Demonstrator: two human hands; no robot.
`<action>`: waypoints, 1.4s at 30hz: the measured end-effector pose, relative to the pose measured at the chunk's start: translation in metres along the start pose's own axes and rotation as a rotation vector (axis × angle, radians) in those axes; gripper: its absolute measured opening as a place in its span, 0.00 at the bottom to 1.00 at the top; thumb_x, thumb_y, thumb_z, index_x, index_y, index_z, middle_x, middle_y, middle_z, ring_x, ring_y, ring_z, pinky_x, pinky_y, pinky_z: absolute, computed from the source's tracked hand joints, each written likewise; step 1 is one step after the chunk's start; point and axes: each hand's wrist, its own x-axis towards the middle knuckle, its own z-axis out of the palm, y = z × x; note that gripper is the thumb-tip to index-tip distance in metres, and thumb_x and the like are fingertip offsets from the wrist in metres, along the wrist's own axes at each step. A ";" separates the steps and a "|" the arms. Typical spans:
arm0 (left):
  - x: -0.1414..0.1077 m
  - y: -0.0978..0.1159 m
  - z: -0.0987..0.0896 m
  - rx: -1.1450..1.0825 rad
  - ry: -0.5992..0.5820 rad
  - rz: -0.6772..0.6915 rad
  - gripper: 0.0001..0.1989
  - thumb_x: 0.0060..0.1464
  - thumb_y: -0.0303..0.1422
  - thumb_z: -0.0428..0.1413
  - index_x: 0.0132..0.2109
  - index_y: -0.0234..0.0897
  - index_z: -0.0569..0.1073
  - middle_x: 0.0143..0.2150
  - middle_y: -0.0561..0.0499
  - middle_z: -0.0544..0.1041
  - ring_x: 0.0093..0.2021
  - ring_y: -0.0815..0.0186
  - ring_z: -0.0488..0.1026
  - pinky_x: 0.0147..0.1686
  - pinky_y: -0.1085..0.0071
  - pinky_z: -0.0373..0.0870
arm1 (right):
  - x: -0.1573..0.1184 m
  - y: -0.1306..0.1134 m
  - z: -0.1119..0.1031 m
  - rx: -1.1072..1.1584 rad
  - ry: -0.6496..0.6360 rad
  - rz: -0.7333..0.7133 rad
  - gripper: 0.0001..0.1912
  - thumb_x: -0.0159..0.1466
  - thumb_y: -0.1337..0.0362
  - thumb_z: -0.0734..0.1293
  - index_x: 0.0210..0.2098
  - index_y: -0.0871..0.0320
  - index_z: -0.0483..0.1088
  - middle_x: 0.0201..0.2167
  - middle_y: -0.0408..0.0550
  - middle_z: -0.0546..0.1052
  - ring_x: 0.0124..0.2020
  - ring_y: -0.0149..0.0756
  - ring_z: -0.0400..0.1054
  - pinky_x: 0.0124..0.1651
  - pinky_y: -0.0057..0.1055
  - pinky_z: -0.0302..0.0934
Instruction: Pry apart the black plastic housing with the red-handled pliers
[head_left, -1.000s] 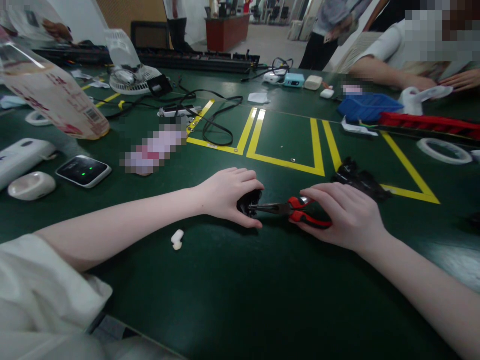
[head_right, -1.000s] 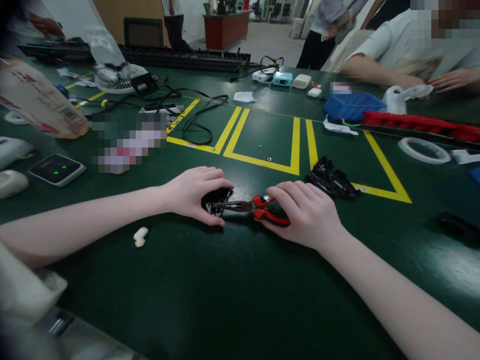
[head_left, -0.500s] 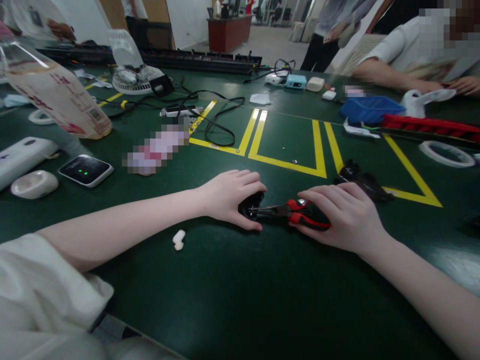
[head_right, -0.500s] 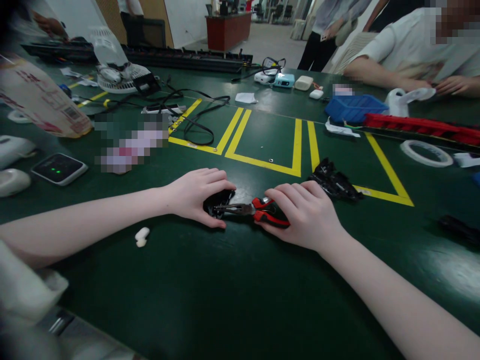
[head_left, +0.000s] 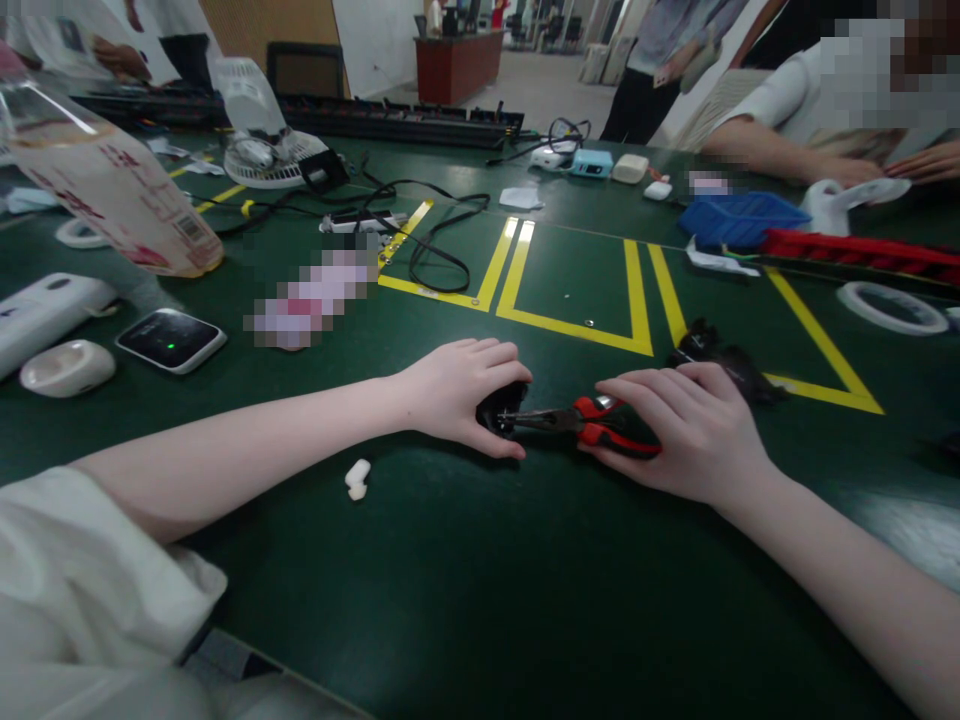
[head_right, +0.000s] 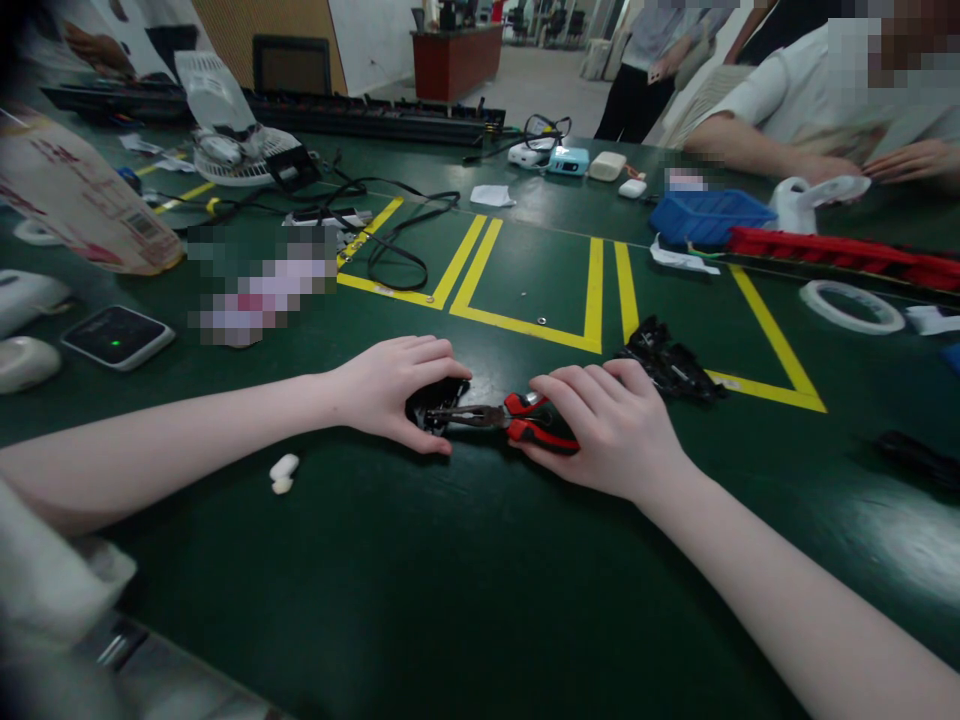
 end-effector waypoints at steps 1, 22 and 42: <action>0.000 0.000 0.000 0.003 -0.003 0.001 0.36 0.51 0.59 0.58 0.55 0.33 0.70 0.48 0.41 0.74 0.46 0.56 0.72 0.42 0.65 0.68 | 0.000 0.000 0.001 0.002 -0.008 -0.002 0.23 0.59 0.52 0.70 0.49 0.58 0.71 0.40 0.53 0.81 0.38 0.46 0.74 0.40 0.44 0.60; 0.001 0.001 0.000 0.011 0.002 0.013 0.37 0.51 0.59 0.59 0.55 0.32 0.70 0.49 0.41 0.74 0.47 0.55 0.72 0.44 0.63 0.69 | 0.003 0.003 0.002 0.000 -0.040 -0.066 0.20 0.62 0.50 0.67 0.44 0.61 0.72 0.37 0.56 0.80 0.41 0.47 0.73 0.52 0.49 0.61; 0.000 0.003 -0.001 -0.100 0.038 -0.060 0.37 0.49 0.55 0.62 0.56 0.33 0.66 0.52 0.40 0.71 0.50 0.54 0.71 0.46 0.62 0.71 | 0.002 0.001 0.003 -0.004 -0.025 -0.049 0.21 0.62 0.52 0.68 0.45 0.63 0.70 0.37 0.56 0.79 0.38 0.44 0.73 0.53 0.46 0.60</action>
